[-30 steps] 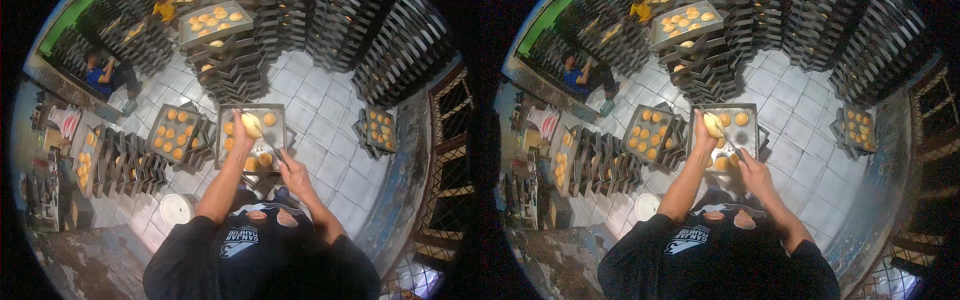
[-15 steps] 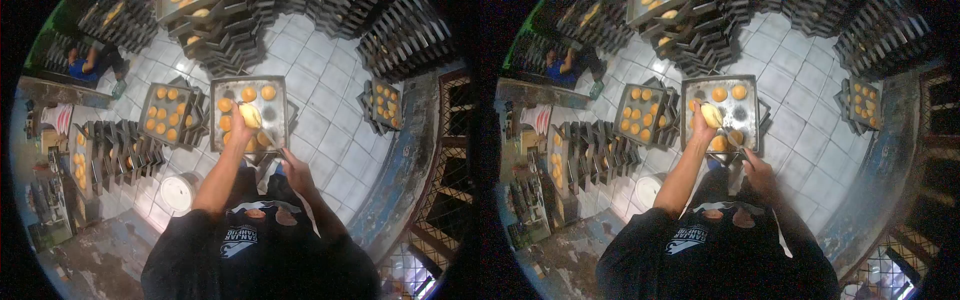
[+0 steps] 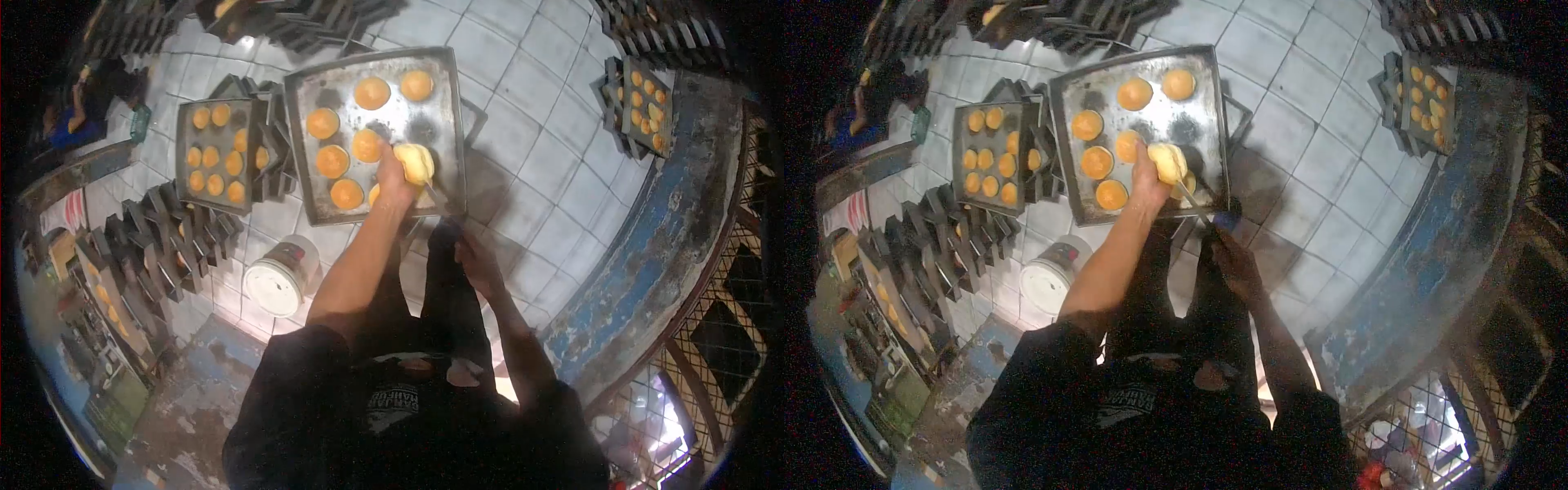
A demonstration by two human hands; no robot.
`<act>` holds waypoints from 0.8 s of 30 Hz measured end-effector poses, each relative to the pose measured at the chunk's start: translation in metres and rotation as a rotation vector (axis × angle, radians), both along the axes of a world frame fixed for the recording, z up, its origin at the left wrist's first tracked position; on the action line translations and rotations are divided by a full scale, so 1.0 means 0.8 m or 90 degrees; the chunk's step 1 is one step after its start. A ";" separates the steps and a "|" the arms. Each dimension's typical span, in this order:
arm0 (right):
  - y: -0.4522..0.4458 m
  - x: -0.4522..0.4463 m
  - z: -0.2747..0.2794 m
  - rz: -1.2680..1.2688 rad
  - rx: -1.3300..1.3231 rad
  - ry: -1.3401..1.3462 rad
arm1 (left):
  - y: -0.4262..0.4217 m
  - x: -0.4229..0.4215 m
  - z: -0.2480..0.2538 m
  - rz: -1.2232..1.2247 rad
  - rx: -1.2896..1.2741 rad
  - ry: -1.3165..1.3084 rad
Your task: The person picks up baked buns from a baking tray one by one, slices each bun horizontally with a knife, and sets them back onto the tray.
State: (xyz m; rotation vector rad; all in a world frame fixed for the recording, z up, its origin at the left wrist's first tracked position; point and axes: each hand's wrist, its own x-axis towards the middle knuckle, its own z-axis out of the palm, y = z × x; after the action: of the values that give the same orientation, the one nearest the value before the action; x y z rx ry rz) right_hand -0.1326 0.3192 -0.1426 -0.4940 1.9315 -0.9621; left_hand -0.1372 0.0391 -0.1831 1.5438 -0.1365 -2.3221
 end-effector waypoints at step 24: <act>0.143 0.064 0.001 -0.250 0.007 0.044 | -0.080 -0.142 -0.162 -0.562 -0.837 -0.327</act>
State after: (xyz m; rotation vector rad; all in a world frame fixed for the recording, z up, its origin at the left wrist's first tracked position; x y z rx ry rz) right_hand -0.0817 0.4332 -0.1417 -0.1411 2.1401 -1.1908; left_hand -0.2508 -0.0248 -0.3130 1.2772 -2.2548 -1.3780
